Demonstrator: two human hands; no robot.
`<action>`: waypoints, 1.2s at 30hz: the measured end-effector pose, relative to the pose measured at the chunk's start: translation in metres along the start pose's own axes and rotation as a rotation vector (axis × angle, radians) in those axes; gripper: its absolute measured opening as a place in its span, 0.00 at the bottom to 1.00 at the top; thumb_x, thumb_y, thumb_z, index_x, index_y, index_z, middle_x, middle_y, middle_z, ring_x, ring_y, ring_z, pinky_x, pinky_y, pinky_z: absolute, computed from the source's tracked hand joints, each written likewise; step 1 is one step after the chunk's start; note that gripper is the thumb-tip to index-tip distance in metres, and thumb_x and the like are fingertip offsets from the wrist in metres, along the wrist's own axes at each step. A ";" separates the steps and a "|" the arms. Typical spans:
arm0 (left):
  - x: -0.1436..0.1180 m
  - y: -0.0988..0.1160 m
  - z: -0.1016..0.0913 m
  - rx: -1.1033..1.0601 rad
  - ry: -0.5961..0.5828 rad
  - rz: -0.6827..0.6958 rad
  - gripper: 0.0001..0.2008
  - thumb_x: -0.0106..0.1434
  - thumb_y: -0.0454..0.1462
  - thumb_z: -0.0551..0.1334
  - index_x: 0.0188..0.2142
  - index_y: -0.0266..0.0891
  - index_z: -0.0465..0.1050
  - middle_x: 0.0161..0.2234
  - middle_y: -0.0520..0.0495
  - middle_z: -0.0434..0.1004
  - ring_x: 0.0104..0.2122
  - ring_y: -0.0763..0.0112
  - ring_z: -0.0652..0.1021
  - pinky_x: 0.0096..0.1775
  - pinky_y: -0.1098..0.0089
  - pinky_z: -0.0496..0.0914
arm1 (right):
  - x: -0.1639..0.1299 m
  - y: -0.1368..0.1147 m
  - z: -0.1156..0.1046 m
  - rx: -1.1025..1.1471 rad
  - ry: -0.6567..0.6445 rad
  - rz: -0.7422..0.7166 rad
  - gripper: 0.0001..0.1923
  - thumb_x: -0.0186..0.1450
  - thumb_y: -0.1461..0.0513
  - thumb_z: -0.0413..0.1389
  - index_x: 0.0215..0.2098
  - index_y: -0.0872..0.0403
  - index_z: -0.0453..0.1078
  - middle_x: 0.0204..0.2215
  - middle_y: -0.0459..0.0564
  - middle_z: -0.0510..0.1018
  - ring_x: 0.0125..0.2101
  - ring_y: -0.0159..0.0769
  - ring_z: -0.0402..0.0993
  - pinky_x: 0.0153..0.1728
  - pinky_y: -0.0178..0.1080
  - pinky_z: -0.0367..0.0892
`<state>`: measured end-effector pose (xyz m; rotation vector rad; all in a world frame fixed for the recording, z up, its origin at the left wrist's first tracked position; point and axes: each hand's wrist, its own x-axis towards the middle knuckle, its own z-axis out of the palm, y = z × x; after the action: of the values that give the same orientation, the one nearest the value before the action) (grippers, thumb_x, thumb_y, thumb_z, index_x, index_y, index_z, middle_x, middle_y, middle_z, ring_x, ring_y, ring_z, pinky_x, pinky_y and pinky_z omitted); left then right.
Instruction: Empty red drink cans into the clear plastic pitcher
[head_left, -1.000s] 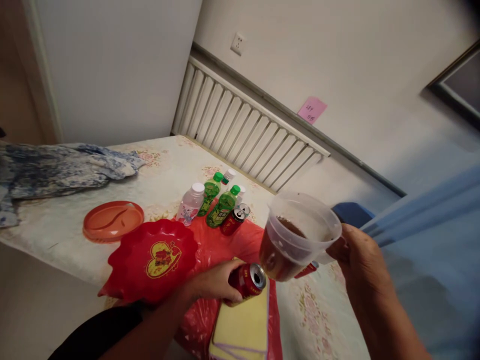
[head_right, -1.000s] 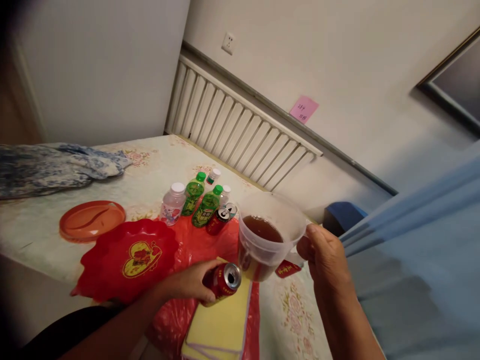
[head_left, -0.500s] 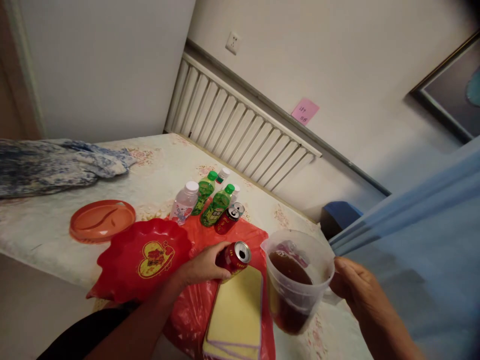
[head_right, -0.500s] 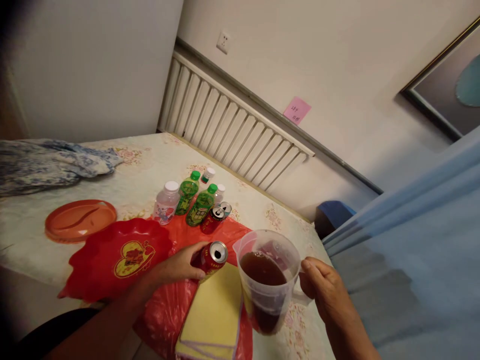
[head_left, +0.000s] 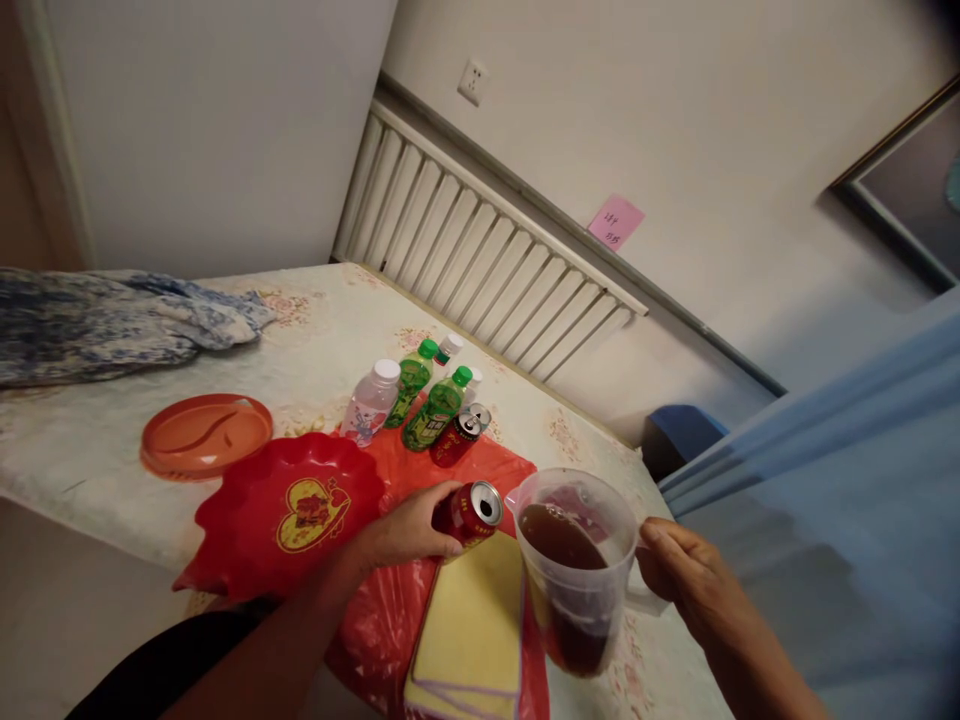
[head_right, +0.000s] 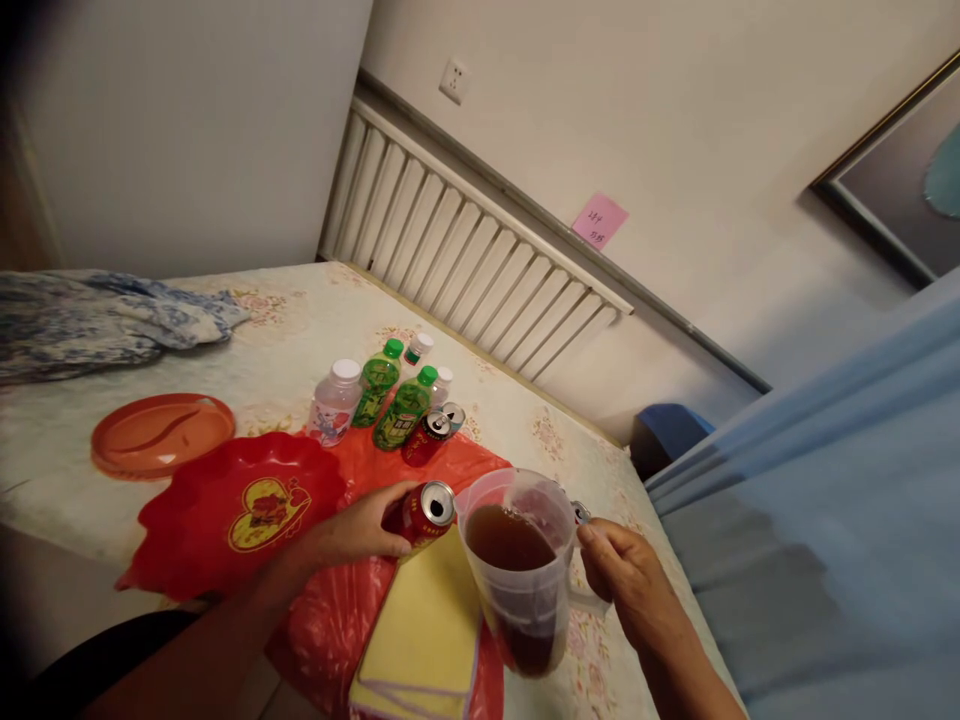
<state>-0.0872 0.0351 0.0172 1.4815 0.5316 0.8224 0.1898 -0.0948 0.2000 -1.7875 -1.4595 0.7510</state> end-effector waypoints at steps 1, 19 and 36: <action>0.000 0.001 0.000 0.000 0.000 -0.002 0.36 0.45 0.32 0.67 0.56 0.43 0.66 0.50 0.48 0.78 0.50 0.55 0.76 0.49 0.62 0.71 | 0.001 -0.001 0.001 -0.014 -0.014 0.006 0.30 0.60 0.38 0.53 0.17 0.51 0.54 0.14 0.37 0.51 0.17 0.26 0.43 0.19 0.34 0.42; -0.002 0.004 -0.001 0.042 0.008 0.022 0.36 0.46 0.32 0.68 0.56 0.42 0.67 0.50 0.48 0.77 0.48 0.57 0.76 0.48 0.65 0.71 | 0.004 -0.019 0.012 -0.176 -0.066 0.008 0.29 0.59 0.38 0.51 0.17 0.50 0.53 0.14 0.39 0.54 0.18 0.27 0.46 0.20 0.34 0.46; -0.002 0.005 0.000 0.076 0.014 0.015 0.36 0.45 0.33 0.69 0.56 0.43 0.67 0.52 0.47 0.76 0.49 0.56 0.76 0.48 0.65 0.70 | 0.009 -0.024 0.008 -0.248 -0.091 -0.038 0.29 0.60 0.39 0.52 0.17 0.51 0.55 0.14 0.39 0.54 0.17 0.28 0.46 0.18 0.33 0.47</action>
<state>-0.0896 0.0334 0.0220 1.5518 0.5688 0.8326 0.1711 -0.0813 0.2147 -1.9238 -1.7047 0.6625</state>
